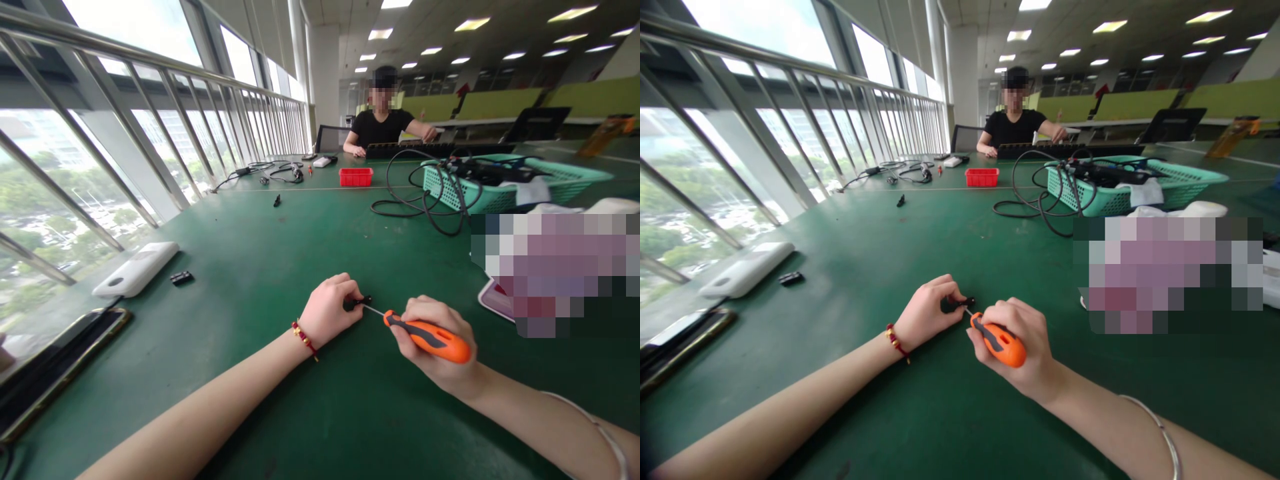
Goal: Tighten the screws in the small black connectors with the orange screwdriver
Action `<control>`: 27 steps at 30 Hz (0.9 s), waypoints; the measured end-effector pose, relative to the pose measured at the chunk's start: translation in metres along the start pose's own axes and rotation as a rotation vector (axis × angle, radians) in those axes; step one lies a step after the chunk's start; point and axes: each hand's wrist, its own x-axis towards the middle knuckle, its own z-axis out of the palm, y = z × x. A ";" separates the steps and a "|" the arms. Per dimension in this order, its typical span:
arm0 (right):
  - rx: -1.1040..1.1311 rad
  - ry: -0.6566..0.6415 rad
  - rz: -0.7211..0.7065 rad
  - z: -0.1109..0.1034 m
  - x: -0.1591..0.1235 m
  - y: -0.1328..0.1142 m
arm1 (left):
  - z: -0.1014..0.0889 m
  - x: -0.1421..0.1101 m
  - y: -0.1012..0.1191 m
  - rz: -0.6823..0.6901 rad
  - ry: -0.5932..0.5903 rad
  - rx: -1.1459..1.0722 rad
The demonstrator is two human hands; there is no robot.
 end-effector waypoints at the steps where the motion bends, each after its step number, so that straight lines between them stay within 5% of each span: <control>1: -0.012 0.010 -0.017 0.000 0.000 -0.001 | 0.000 0.000 0.000 0.003 -0.001 0.003; 11: 0.041 0.058 0.257 0.006 -0.003 0.000 | 0.000 0.000 0.000 0.005 -0.005 0.014; 14: 0.059 -0.026 0.242 0.002 0.001 -0.005 | 0.000 0.000 0.000 0.002 0.000 0.016; 22: 0.111 0.098 0.262 0.009 -0.003 0.002 | 0.001 -0.001 0.000 -0.008 0.019 0.039; 27: 0.040 -0.014 0.281 0.004 0.002 -0.003 | 0.002 -0.002 0.002 -0.015 0.028 0.070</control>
